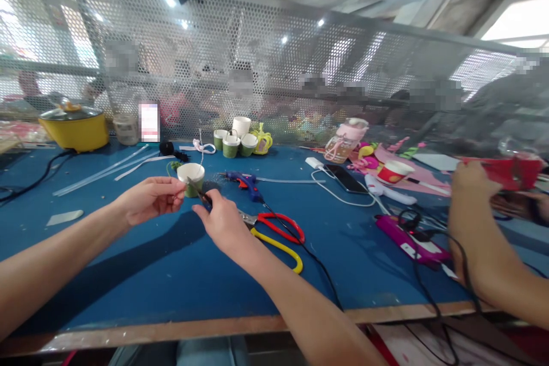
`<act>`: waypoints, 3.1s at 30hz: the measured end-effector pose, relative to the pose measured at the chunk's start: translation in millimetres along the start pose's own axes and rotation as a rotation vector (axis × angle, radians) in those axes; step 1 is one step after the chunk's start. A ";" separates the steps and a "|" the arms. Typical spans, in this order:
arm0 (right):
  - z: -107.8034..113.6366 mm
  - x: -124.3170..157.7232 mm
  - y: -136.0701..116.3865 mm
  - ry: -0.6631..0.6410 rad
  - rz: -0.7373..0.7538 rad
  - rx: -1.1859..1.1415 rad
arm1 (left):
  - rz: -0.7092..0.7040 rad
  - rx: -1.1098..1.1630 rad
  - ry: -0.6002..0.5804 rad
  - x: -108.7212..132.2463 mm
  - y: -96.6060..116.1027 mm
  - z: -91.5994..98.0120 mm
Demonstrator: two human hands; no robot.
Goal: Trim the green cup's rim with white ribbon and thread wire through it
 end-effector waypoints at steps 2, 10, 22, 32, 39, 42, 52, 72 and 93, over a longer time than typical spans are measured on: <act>1.7 0.1 -0.7 0.005 -0.005 -0.025 | -0.052 -0.042 -0.007 1.7 4.5 0.7; 5.1 -0.3 0.8 0.008 -0.031 -0.052 | -1.264 -1.152 0.219 32.3 36.6 -16.5; 3.0 0.1 -0.2 0.006 -0.012 -0.066 | -0.639 -0.497 0.215 11.4 22.7 0.0; 5.4 -1.3 3.6 0.041 -0.015 -0.069 | -0.772 -0.709 0.163 15.8 26.3 -4.8; 4.1 -0.4 1.5 0.024 -0.036 -0.049 | -1.468 -1.251 0.381 36.2 31.3 -17.3; 4.1 -0.7 1.4 0.022 -0.045 -0.048 | -1.357 -1.116 0.357 34.4 33.4 -13.8; 3.6 -0.3 2.2 0.036 -0.013 -0.064 | -0.021 0.064 -0.066 2.5 -4.2 -9.0; 3.9 -0.5 1.7 0.055 -0.012 -0.067 | -0.194 -0.070 0.058 5.8 2.1 -6.5; 3.8 -1.2 2.0 0.040 -0.037 -0.058 | -1.203 -1.080 0.343 30.1 28.4 -11.2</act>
Point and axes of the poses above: each hand's wrist, its own x-axis away from the middle knuckle, its own z-axis out of the back of the hand, y = z × x, the point moved 5 cm from there along -x, towards the middle knuckle, and after that the axes turned 8 degrees about y, right-handed, at the moved point
